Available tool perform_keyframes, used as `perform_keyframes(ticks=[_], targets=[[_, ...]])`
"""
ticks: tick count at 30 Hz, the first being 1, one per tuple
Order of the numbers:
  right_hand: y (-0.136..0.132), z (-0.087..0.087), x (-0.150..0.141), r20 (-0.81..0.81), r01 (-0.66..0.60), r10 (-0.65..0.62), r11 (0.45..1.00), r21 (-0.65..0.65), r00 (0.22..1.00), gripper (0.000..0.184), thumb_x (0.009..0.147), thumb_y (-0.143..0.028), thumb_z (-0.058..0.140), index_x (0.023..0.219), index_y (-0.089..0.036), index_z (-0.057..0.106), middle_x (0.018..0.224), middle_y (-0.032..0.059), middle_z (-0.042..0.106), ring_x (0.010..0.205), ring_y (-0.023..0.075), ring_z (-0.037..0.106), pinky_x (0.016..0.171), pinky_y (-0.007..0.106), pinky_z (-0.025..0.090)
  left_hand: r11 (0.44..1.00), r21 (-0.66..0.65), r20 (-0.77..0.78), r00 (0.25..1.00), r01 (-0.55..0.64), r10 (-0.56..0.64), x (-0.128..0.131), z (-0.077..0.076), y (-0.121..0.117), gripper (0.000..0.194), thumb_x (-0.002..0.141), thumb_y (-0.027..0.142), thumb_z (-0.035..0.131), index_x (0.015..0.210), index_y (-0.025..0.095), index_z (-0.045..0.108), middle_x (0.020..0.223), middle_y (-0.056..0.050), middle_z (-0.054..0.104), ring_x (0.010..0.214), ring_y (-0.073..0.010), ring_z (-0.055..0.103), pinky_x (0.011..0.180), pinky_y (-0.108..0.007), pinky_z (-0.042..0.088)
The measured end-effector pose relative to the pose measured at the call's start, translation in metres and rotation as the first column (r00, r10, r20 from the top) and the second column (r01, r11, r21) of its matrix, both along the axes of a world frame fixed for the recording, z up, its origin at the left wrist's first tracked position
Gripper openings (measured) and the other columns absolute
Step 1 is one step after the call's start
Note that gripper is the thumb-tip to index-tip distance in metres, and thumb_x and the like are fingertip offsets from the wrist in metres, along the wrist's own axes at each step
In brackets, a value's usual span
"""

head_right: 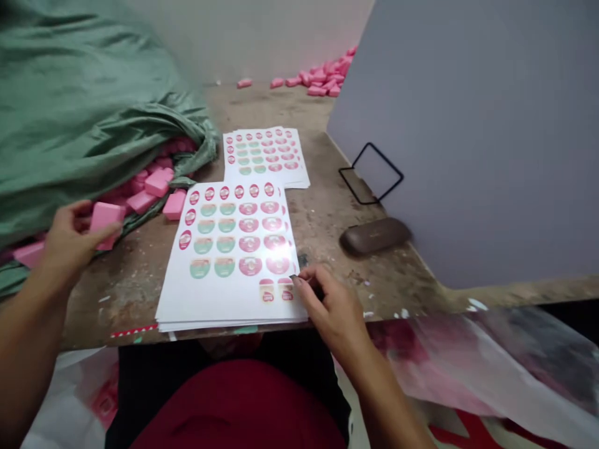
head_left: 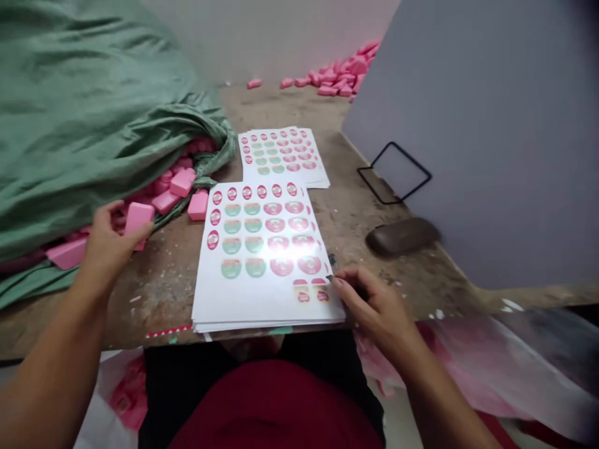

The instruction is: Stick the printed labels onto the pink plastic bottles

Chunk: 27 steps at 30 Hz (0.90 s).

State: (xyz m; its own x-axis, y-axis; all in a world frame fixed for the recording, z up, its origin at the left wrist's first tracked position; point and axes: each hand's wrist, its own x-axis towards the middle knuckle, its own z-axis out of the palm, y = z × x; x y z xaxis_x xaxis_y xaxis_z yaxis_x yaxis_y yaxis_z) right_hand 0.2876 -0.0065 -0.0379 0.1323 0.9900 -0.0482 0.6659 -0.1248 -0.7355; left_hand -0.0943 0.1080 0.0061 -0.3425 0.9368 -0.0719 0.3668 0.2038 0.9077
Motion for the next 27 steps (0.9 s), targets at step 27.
perform_keyframes(ticks=[27], targets=[[0.008, -0.007, -0.019, 0.532, -0.282, 0.132, 0.936, 0.211, 0.837, 0.019, 0.093, -0.027, 0.048, 0.08, -0.021, 0.061, 0.066, 0.0001, 0.069, 0.049, 0.0142, 0.044, 0.064, 0.032, 0.028, 0.852, -0.172, 0.874, 0.476, 0.495, -0.1, 0.202, -0.036, -0.041, 0.036, 0.075, 0.02, 0.074, 0.108, 0.015, 0.062, 0.102, -0.008, 0.065, 0.099, -0.0197, 0.062, 0.093, -0.036, 0.047]])
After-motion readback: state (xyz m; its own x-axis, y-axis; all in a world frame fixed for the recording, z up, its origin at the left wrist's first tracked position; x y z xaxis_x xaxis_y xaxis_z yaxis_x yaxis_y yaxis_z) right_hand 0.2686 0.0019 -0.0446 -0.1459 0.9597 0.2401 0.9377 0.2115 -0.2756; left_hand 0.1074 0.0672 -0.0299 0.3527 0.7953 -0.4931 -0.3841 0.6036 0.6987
